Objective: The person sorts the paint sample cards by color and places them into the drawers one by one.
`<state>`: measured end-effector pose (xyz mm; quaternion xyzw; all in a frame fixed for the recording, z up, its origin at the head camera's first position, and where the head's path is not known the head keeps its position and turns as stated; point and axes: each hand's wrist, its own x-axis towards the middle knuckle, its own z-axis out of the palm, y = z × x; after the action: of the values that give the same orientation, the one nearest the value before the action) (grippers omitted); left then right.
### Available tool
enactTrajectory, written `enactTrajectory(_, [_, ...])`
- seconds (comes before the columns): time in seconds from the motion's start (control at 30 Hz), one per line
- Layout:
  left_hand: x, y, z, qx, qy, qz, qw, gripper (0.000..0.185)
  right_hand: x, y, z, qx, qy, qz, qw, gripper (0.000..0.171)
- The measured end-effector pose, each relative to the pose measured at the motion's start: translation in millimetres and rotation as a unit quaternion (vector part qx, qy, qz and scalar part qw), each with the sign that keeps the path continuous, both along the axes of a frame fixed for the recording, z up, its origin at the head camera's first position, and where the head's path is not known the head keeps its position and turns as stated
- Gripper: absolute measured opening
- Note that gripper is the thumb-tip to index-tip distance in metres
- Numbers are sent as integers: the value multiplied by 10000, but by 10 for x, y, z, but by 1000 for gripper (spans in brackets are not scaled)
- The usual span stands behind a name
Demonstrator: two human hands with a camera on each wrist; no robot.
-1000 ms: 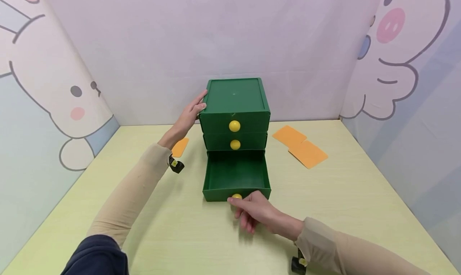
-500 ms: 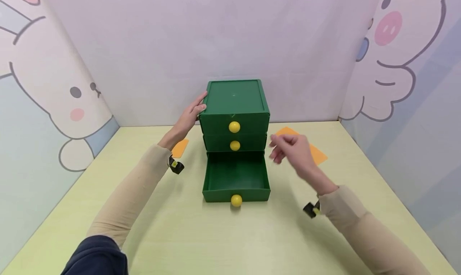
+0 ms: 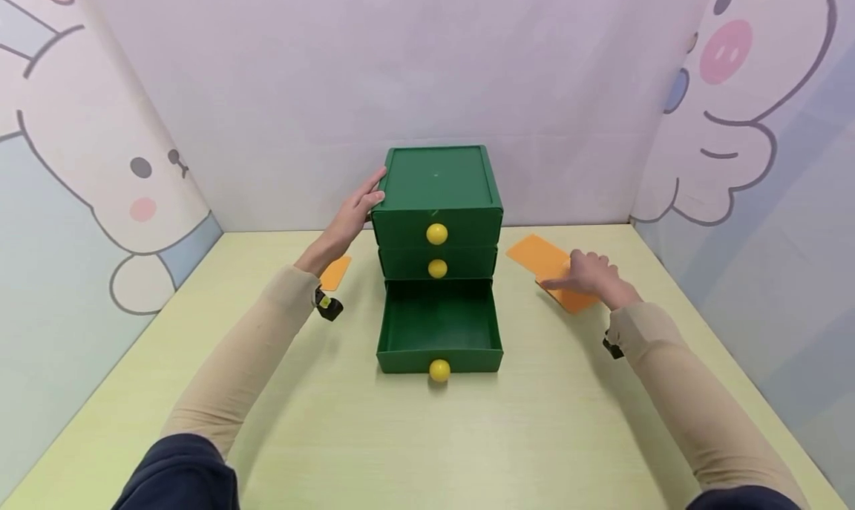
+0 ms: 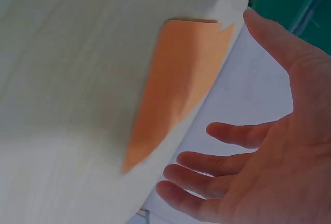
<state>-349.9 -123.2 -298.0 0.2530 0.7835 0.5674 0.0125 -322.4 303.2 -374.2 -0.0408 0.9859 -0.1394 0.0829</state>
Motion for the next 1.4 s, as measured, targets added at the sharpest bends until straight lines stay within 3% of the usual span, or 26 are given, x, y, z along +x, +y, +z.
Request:
enactTrajectory(0.17, [-61, 2, -60, 34, 72, 75, 9999, 57, 4, 76, -130, 82, -446, -244, 9987, 81])
enactTrajectory(0.57, [-32, -4, -67, 64, 77, 124, 9999, 57, 41, 55, -154, 119, -58, -322, 9994, 85])
enactTrajectory(0.63, [39, 2, -1, 39, 21, 92, 9999, 58, 69, 43, -106, 65, 74, -255, 9996, 85])
enactTrajectory(0.87, [-12, -10, -31, 42, 53, 76, 9999, 58, 194, -56, 112, -202, 431, 88, 9988, 89])
enactTrajectory(1.0, [116, -6, 91, -64, 8, -21, 10000, 58, 305, -140, 258, -255, 557, 390, 9974, 88])
enactTrajectory(1.1, [201, -7, 171, -166, 43, -86, 9998, 60, 426, -208, 371, -319, 675, 692, 9948, 85])
enactTrajectory(1.4, [197, -26, 192, -373, 120, -181, 9991, 63, 829, -456, 659, -863, 781, 1631, 9797, 71])
